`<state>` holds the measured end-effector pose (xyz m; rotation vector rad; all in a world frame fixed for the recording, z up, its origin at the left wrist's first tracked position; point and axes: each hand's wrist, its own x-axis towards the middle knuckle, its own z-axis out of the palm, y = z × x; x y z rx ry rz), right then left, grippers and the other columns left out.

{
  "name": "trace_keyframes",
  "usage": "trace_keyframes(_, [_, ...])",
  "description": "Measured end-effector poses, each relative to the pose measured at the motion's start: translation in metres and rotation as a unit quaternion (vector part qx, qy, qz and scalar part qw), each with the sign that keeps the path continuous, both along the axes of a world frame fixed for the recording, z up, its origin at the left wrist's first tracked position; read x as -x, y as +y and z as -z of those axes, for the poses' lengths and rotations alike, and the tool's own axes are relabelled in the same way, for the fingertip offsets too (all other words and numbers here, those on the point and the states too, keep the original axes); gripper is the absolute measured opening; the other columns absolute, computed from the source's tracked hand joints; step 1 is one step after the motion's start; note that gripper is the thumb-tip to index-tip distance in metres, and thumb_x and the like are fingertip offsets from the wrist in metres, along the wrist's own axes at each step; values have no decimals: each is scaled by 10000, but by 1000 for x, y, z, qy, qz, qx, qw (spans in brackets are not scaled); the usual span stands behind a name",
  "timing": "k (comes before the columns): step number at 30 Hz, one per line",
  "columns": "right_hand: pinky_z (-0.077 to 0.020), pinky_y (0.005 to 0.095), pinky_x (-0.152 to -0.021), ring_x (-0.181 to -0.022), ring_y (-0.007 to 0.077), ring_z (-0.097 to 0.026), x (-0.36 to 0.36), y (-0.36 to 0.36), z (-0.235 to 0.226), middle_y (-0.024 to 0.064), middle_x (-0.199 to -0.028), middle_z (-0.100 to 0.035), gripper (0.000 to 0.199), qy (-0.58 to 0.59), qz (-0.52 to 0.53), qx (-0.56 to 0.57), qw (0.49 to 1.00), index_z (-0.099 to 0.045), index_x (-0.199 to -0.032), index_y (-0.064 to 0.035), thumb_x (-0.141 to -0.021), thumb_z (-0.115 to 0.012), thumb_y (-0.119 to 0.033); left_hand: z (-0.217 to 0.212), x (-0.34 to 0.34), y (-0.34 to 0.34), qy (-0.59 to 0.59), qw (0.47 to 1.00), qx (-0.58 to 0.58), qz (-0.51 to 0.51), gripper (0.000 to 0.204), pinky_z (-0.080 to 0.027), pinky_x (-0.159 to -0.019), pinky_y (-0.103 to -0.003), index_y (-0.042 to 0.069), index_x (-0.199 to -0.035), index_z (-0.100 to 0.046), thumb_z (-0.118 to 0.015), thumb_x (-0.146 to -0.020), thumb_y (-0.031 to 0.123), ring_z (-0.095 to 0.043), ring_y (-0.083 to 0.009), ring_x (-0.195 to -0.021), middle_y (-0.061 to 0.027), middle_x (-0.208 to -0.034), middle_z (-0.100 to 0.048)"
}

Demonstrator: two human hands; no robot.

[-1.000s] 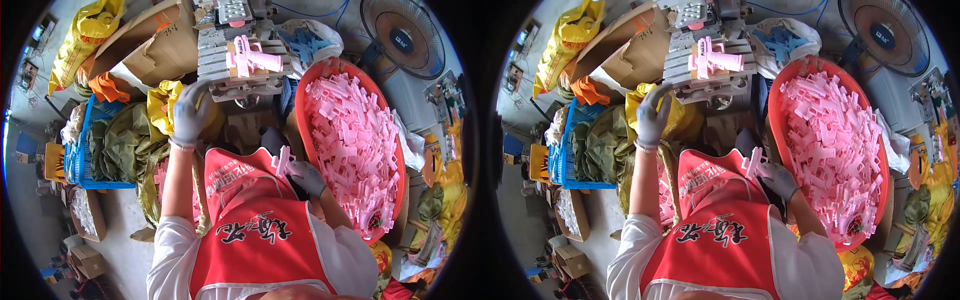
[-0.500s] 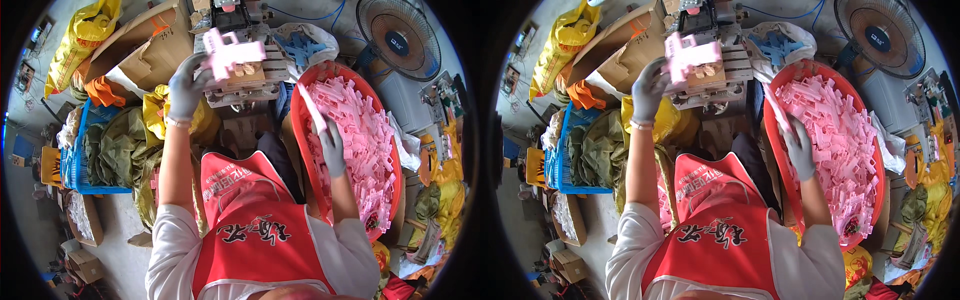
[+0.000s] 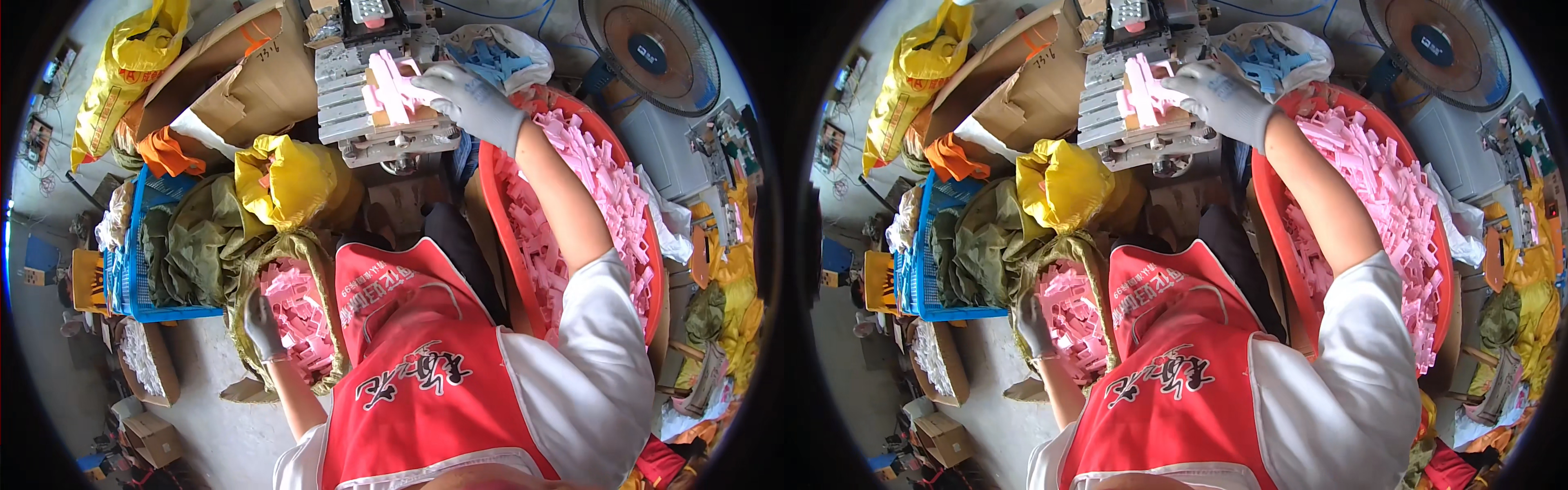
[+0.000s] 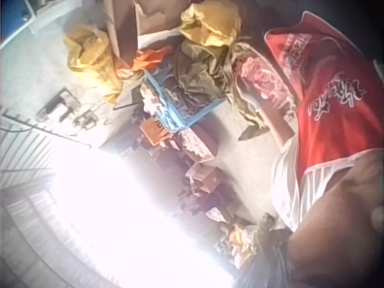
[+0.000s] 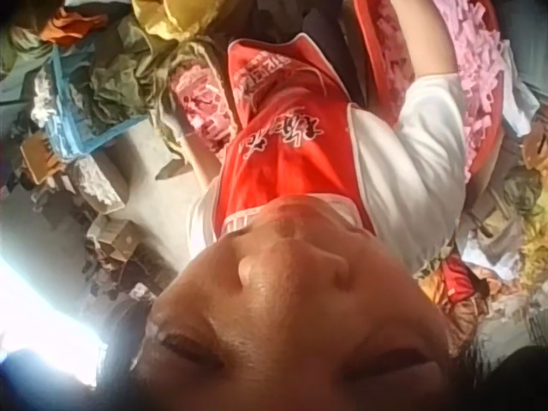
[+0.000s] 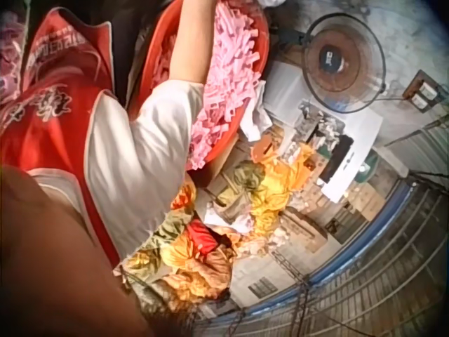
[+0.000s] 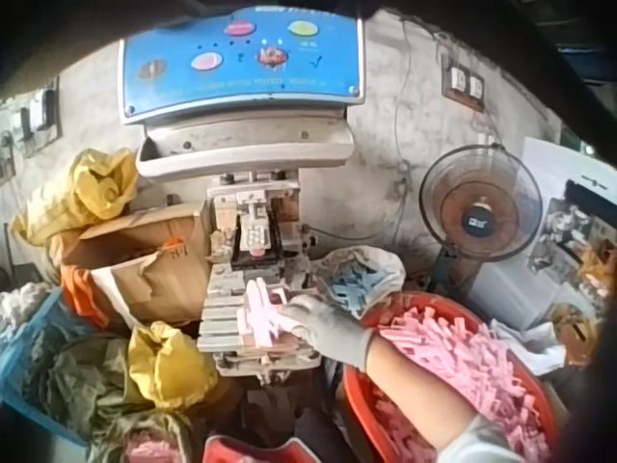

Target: The person operates a printing machine, places toy pistols onto the machine's fixture one by one, and transfers the printed toy pistols into a sack.

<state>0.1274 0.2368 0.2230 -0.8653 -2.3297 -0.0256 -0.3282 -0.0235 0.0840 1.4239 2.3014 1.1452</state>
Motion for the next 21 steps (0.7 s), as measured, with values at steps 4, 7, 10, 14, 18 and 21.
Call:
trace_keyframes(4, [-434,397,-867,-997,335,-548,6,-12,5,165,-1069,-564,407,-30,64,74,995,-503,-1293,-192,-890,-502,-139,24,-32,26,-148,984,-8,96,252,-461,-896,-268,-31,-1148,-594,-526,-930,74,-604,-153,-992,-99,-1091,-650])
trace_keyframes(7, [-447,388,-808,-964,313,-556,21,-13,13,129,-998,-578,304,27,63,-28,997,-561,-1177,-174,-876,-530,-154,30,-63,57,-130,975,-4,182,240,-458,-891,-278,-24,-1116,-608,-528,-925,96,-602,-158,-984,-94,-1079,-655])
trace_keyframes(10, [-480,397,-747,-862,246,-617,36,2,25,81,-1021,-583,305,11,101,-32,994,-573,-1121,-240,-820,-576,-194,21,-93,86,-118,956,15,270,261,-451,-901,-280,-35,-1119,-604,-521,-942,137,-589,-158,-1001,-92,-1076,-648])
trace_keyframes(14, [-364,464,-966,-917,263,-604,21,-60,11,54,-1114,-557,399,163,171,-130,963,-559,-1187,-193,-826,-610,-355,12,-120,100,-47,947,33,318,285,-458,-867,-282,-14,-1146,-600,-509,-940,160,-605,-157,-960,-89,-1055,-660])
trace_keyframes(18, [-490,398,-807,-955,282,-592,-63,-110,98,107,-1067,-595,329,112,233,-28,966,-595,-1130,-129,-840,-601,-286,7,-124,89,-26,945,60,321,286,-469,-852,-291,-27,-1135,-604,-510,-934,155,-619,-168,-939,-99,-1035,-669])
trace_keyframes(21, [-471,397,-840,-952,318,-581,-168,-155,180,144,-1051,-587,325,-88,417,234,874,-584,-1134,-96,-834,-556,-218,24,-97,79,-2,947,121,297,283,-468,-856,-282,-31,-1127,-612,-521,-931,153,-611,-160,-965,-98,-1052,-666])
